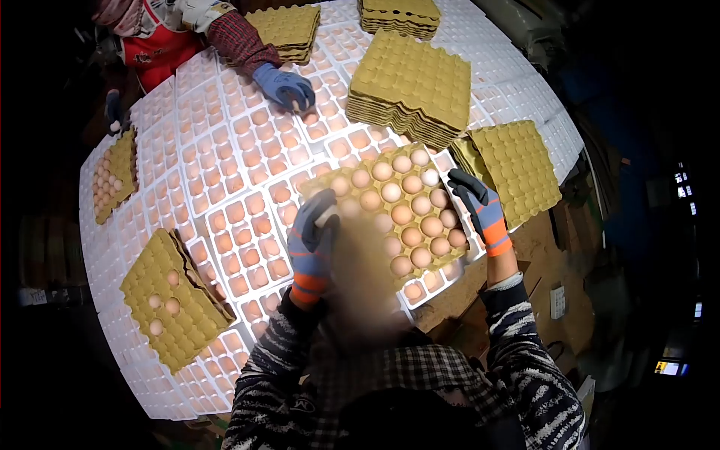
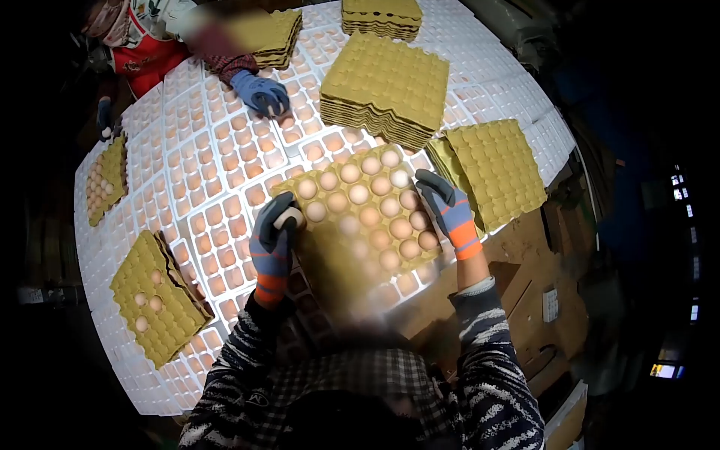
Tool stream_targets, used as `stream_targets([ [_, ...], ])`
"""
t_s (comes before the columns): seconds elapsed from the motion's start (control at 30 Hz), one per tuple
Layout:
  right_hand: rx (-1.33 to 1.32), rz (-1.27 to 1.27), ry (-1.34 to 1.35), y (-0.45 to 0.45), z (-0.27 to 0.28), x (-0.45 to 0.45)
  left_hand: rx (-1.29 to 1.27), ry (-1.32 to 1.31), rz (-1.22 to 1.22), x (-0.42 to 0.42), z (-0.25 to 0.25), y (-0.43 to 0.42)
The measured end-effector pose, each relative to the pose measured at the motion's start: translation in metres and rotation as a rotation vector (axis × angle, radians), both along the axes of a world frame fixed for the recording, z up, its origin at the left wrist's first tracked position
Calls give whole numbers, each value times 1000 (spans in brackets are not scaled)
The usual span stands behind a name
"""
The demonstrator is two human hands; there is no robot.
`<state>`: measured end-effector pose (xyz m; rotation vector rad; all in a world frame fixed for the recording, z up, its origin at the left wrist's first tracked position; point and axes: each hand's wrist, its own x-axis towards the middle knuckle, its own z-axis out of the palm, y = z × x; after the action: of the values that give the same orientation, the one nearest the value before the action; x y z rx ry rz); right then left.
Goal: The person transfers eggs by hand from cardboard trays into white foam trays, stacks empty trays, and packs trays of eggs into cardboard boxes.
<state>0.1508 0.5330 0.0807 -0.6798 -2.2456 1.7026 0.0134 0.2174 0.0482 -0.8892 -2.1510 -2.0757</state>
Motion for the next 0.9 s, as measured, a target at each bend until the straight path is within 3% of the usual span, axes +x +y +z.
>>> stream_targets([
  [0.13, 89, 32, 2, -2, -12, 43, -313, 318, -261, 27, -6, 12],
  [0.23, -48, -2, 55, 2, -30, 51, -435, 368, -20, 41, -4, 6],
  [0.33, -145, -29, -119, 17, -39, 41, -283, 32, 192, 50, -20, -5],
  [0.4, 38, 47, -94, 35, -69, 29, -92, -318, 307, 50, -55, -15],
  [0.43, 108, 81, -114, 40, -70, 23, 76, -677, 129, 39, -112, -35],
  [0.5, 177, 125, -155, 42, -76, 11, 272, -1054, -13, 53, -101, -18],
  [0.6, 254, 187, -185, 39, -87, 0, 356, -1196, -182, 71, -79, 2],
  [0.7, 274, 214, -191, 28, -96, 0, 325, -1173, -325, 79, -56, 12],
  [0.77, 217, 201, -180, 19, -93, 9, 169, -989, -199, 95, -35, 11],
  [0.9, -36, 103, -64, -1, -75, 45, -93, -729, -189, 95, -30, 13],
])
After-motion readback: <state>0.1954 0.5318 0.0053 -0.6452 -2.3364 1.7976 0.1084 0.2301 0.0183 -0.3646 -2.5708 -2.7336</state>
